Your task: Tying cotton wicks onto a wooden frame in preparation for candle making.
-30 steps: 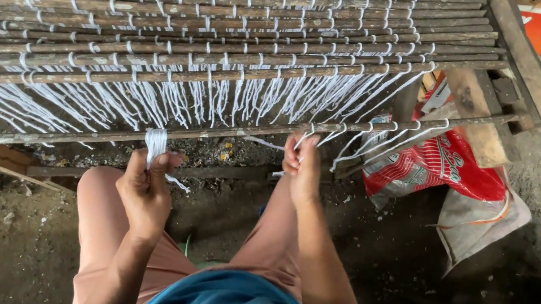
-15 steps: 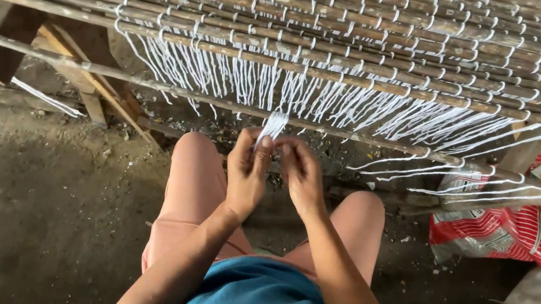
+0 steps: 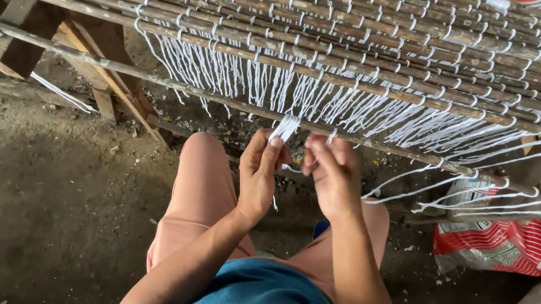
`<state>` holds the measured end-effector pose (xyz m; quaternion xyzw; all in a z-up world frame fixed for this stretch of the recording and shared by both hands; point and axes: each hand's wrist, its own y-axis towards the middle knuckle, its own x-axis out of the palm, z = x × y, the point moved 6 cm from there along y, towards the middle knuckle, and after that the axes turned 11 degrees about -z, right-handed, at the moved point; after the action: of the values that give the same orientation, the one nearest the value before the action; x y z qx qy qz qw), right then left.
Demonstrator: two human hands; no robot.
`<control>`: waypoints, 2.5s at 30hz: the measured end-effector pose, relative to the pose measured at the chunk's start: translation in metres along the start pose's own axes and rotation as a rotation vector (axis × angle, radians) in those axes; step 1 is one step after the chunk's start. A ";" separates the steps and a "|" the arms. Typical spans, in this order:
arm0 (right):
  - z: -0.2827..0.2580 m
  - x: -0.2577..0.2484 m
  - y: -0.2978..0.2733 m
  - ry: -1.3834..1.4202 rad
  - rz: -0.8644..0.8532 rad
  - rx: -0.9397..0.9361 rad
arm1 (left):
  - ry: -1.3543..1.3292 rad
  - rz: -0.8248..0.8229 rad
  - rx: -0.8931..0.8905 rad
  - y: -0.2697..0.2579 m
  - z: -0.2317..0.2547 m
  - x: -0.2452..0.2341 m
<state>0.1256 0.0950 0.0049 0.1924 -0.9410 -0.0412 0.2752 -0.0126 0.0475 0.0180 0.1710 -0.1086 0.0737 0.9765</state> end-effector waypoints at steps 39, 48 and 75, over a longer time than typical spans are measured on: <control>-0.004 -0.091 -0.013 0.168 0.051 0.197 | 0.183 0.049 -0.008 0.003 0.026 -0.002; 0.047 -0.092 -0.030 -0.402 0.111 -0.039 | -0.066 -0.002 -0.079 -0.004 -0.026 -0.014; 0.062 -0.018 -0.042 -0.997 -0.521 0.640 | 0.065 -0.068 -0.004 0.007 0.001 -0.020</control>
<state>0.1201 0.0614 -0.0643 0.4450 -0.8442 0.0914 -0.2846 -0.0335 0.0513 0.0166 0.1703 -0.0710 0.0460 0.9818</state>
